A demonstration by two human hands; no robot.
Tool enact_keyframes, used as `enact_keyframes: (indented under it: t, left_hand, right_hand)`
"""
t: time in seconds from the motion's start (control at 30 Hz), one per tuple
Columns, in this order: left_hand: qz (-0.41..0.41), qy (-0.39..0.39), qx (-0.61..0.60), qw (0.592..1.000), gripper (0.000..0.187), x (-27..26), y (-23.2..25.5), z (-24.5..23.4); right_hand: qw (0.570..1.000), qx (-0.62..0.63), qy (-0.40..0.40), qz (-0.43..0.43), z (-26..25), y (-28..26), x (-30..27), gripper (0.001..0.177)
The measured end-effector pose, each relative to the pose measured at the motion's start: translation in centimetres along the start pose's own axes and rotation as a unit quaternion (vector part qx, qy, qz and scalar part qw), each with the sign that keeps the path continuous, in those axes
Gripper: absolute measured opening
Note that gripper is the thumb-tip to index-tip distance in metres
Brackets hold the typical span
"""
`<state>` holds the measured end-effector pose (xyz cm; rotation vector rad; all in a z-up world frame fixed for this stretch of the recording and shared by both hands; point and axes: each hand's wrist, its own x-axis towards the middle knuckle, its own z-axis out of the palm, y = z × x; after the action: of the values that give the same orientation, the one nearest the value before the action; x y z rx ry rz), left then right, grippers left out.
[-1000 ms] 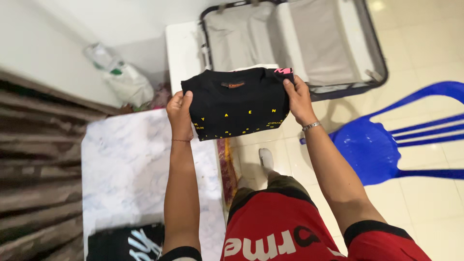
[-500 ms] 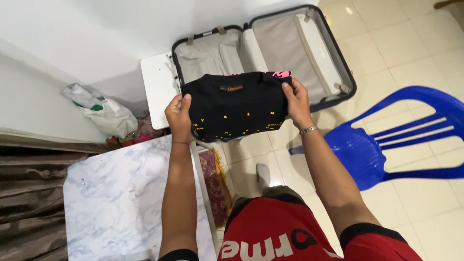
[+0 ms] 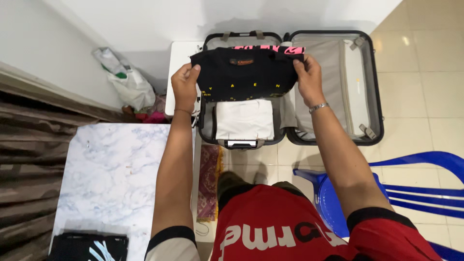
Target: The person folds shirts on a table and places them one by one into an open suitcase, smoothing each one down after placing it.
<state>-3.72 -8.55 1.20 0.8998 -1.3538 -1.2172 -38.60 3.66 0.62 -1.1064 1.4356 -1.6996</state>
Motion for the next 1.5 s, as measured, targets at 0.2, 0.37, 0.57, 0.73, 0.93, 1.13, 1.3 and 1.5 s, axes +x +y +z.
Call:
enact_keyframes:
  t: [0.2,0.37,0.57,0.73,0.93,1.13,1.3,1.5]
  left_hand:
    - [0.019,-0.017,-0.02,0.999,0.021,2.0,-0.2,0.5]
    - [-0.012,-0.009,0.066,0.998,0.02,4.9,-2.3,0.9]
    - [-0.02,-0.014,0.205,0.978,0.019,10.5,-7.6,0.7]
    - [-0.11,-0.071,0.255,0.958,0.023,14.3,-9.7,1.0]
    - [-0.227,-0.147,0.396,0.877,0.026,18.6,-10.6,1.4]
    - [-0.127,-0.136,0.52,0.834,0.025,20.7,-13.6,2.7]
    - [-0.127,-0.164,0.564,0.799,0.027,22.1,-13.8,4.1]
    - [-0.019,-0.125,0.511,0.85,0.035,21.5,-14.4,6.0]
  right_hand:
    - [1.0,-0.014,-0.001,0.018,-0.2,2.8,3.3,0.011]
    - [0.998,-0.064,0.008,0.012,-0.8,4.9,4.5,0.01]
    - [0.988,-0.137,0.04,0.058,-0.5,6.9,7.7,0.012]
    - [0.926,-0.232,0.022,0.297,-0.1,7.9,10.9,0.027]
    - [0.882,-0.38,-0.008,0.279,0.2,14.2,14.4,0.034]
    - [0.837,-0.495,0.016,0.232,2.9,13.7,16.3,0.032]
    - [0.821,-0.534,0.018,0.2,4.8,12.1,17.7,0.026]
    - [0.832,-0.543,0.099,0.06,6.0,13.4,17.7,0.049]
